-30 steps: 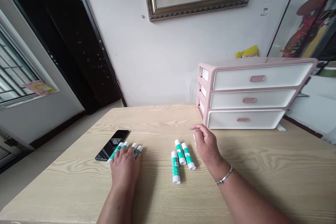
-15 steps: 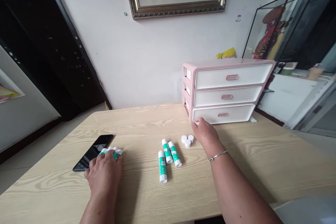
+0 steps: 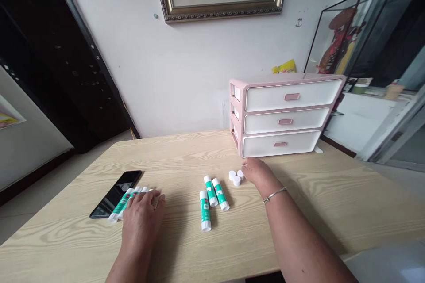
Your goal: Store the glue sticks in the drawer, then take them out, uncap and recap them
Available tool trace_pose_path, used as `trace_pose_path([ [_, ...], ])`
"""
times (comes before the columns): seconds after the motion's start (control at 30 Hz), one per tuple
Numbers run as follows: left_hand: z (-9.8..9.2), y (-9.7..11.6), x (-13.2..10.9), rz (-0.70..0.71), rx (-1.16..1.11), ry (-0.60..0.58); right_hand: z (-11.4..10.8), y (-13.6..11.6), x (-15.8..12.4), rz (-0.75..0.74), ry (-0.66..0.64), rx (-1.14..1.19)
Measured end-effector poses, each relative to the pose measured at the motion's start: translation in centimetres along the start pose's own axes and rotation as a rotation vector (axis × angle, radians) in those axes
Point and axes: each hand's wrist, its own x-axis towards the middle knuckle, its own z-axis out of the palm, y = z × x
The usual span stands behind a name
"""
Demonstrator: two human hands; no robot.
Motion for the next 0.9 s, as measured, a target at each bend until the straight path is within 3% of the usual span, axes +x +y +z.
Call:
trace_pose_path([
  [0.13, 0.1, 0.1, -0.1, 0.024, -0.099, 0.034, -0.2, -0.4, -0.2, -0.022, 0.006, -0.021],
  [0.23, 0.1, 1.5, -0.7, 0.045, -0.213, 0.006, -0.7, -1.2, -0.9, -0.035, 0.100, -0.009],
  [0.4, -0.8, 6.6, -2.7, 0.140, -0.312, -0.155, -0.8, -3.2, -2.8, -0.206, 0.352, 0.141],
  [0.6, -2.6, 11.8, -3.5, 0.136, -0.170, -0.314, 0.8, -4.0, -3.2, -0.384, 0.379, 0.280],
  [0.73, -3.4, 12.3, -2.7, 0.075, -0.091, -0.389, 1.1, -4.5, -3.6, -0.417, 0.365, 0.334],
  [0.9, -3.2, 10.7, -2.2, -0.009, -0.145, -0.396, 1.2, -5.6, -5.0, -0.452, 0.314, 0.407],
])
